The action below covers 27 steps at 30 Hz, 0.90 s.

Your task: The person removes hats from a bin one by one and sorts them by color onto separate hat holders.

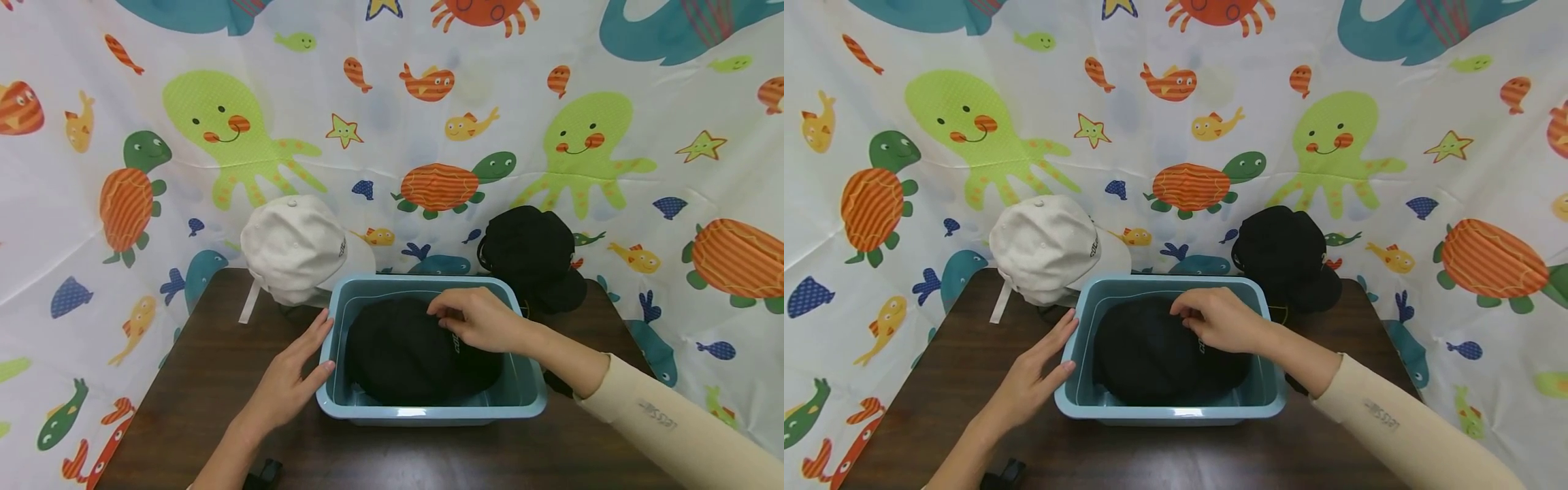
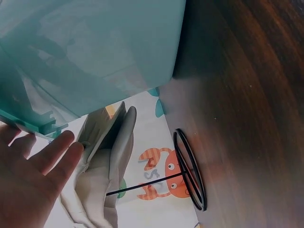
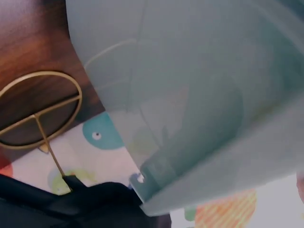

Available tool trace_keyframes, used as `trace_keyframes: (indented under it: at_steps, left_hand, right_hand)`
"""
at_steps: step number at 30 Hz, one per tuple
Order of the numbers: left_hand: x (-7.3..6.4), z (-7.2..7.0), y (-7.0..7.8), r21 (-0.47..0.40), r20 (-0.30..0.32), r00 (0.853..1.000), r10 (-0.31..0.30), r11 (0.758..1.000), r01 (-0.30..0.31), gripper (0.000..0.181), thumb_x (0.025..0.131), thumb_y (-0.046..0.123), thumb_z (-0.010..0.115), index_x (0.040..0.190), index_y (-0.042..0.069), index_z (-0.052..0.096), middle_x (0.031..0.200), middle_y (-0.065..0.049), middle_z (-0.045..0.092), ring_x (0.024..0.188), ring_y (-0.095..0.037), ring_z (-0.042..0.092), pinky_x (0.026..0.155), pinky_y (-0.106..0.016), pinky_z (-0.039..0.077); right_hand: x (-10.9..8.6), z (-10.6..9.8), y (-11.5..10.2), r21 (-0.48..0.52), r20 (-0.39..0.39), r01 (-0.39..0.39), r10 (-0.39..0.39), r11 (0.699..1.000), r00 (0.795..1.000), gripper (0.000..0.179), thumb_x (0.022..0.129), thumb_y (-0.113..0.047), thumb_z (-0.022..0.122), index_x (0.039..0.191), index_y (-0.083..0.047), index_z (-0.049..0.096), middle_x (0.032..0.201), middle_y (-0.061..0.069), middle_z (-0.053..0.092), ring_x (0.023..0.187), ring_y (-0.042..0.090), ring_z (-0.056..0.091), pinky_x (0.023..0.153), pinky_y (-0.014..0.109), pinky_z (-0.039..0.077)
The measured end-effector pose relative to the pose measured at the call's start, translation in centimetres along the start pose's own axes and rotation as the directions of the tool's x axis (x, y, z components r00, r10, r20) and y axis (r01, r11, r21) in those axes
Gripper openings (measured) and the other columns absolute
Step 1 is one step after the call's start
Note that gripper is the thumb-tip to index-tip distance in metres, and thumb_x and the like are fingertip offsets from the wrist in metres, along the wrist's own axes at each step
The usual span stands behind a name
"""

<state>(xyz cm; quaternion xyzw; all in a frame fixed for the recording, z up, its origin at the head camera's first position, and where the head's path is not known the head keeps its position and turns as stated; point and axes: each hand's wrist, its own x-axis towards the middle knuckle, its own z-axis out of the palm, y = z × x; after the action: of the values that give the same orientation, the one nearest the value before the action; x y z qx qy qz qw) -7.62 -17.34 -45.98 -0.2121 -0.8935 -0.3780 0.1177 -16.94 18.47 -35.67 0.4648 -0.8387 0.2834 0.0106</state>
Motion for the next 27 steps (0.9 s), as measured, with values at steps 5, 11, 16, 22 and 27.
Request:
trace_keyframes:
  at_steps: [5, 11, 16, 22, 27]
  left_hand:
    - [0.0, 0.1, -0.1, -0.016, -0.005, 1.0, 0.013, 1.0, -0.013, 0.066, 0.103, 0.021, 0.067, 0.163, 0.017, 0.04, 0.17, -0.002, 0.032, 0.152, -0.025, 0.039, 0.116, -0.024, 0.028]
    - [-0.1, 0.2, -0.3, -0.039, -0.023, 0.999, 0.031, 0.999, -0.032, 0.067, 0.102, 0.018, 0.068, 0.163, 0.016, 0.04, 0.17, -0.003, 0.032, 0.153, -0.022, 0.036, 0.116, -0.01, 0.019]
    - [-0.1, 0.2, -0.4, -0.031, -0.022, 0.999, 0.029, 0.999, -0.029, 0.067, 0.102, 0.019, 0.067, 0.163, 0.017, 0.04, 0.17, -0.001, 0.032, 0.153, -0.024, 0.037, 0.116, -0.01, 0.019]
    - [-0.1, 0.3, -0.4, -0.039, -0.036, 0.998, 0.042, 0.998, -0.043, 0.067, 0.101, 0.017, 0.068, 0.162, 0.015, 0.041, 0.17, -0.004, 0.033, 0.152, -0.021, 0.037, 0.116, -0.01, 0.02]
    - [-0.1, 0.3, -0.3, -0.04, -0.038, 0.999, 0.037, 0.998, -0.039, 0.066, 0.101, 0.017, 0.068, 0.162, 0.014, 0.042, 0.17, -0.005, 0.033, 0.152, -0.022, 0.038, 0.115, -0.01, 0.02]
  right_hand:
    - [0.1, -0.8, -0.2, -0.034, -0.057, 0.054, -0.055, 0.998, 0.997, 0.025, 0.089, 0.008, 0.075, 0.108, -0.008, 0.075, 0.094, -0.001, 0.074, 0.081, 0.008, 0.068, 0.072, 0.03, 0.059]
    - [0.5, -2.0, -0.5, -0.042, -0.09, 0.058, -0.062, 0.997, 0.994, 0.024, 0.089, 0.008, 0.075, 0.108, -0.007, 0.076, 0.094, -0.001, 0.074, 0.079, 0.008, 0.065, 0.071, 0.03, 0.059]
    - [0.6, -3.2, -0.8, -0.041, -0.118, 0.045, -0.05, 0.998, 0.992, 0.026, 0.088, 0.009, 0.076, 0.107, -0.007, 0.076, 0.096, -0.001, 0.075, 0.082, 0.01, 0.068, 0.072, 0.032, 0.061]
    - [0.5, -4.6, -1.2, -0.073, -0.182, 0.077, -0.089, 0.994, 0.979, 0.03, 0.086, 0.012, 0.076, 0.109, -0.007, 0.077, 0.097, -0.001, 0.076, 0.082, 0.011, 0.068, 0.07, 0.034, 0.061]
    - [0.3, -5.5, -1.7, -0.115, -0.212, 0.073, -0.096, 0.991, 0.973, 0.032, 0.084, 0.013, 0.077, 0.108, -0.009, 0.077, 0.094, -0.003, 0.074, 0.082, 0.01, 0.067, 0.068, 0.033, 0.06]
